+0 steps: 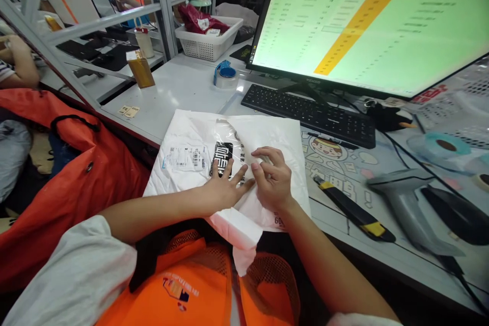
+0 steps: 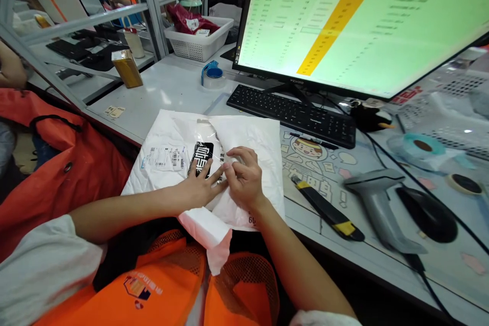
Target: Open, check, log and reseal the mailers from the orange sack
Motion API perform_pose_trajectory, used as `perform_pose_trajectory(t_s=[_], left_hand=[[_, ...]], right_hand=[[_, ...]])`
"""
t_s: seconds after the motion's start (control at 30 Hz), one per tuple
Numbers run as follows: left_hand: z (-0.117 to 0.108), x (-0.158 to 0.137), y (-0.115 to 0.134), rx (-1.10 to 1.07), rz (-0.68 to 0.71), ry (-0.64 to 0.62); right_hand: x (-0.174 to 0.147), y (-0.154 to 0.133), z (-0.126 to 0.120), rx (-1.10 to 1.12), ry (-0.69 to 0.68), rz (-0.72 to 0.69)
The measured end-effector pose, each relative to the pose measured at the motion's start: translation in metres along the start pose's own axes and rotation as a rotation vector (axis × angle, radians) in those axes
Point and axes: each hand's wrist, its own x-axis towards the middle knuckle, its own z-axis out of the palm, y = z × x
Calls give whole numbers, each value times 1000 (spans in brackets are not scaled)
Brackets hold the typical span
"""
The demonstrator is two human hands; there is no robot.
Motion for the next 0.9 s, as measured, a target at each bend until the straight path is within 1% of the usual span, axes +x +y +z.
perform_pose_trajectory(t_s=[0.1,0.2,0.27,0.33,0.43,0.5,0.53,0.6,0.7,0.73,0.8,0.9], left_hand=[[11,-1,8,117,25,133],[15,0,4,182,74,198],[14,1,-3,192,121,219],[10,2,-9,192,148,207],[6,3,-15,161,114,173],[4,1,-17,116,76,219],[3,-2,-17,89,63,275],[0,-7,-20,25,30,448],[-10,-16,-27,-107,-43,827],[-16,-19,-30,-167,-87,954],[-29,-25,-34,-324,-221,1177],[-49,-34,-36,-593,-424,1425]], right_hand=[[-1,3,0,3,-30,-31],[-1,8,-3,29,9,-10],[-1,11,-6,51,43,25],[-2,13,-7,74,75,74],[-2,15,-9,87,104,123],[-1,18,-10,71,82,145],[0,20,-11,62,61,164],[4,27,-14,51,2,235],[8,40,-24,43,-72,347],[8,45,-27,45,-85,364],[4,52,-35,64,-93,373],[-7,59,-41,94,-101,404]])
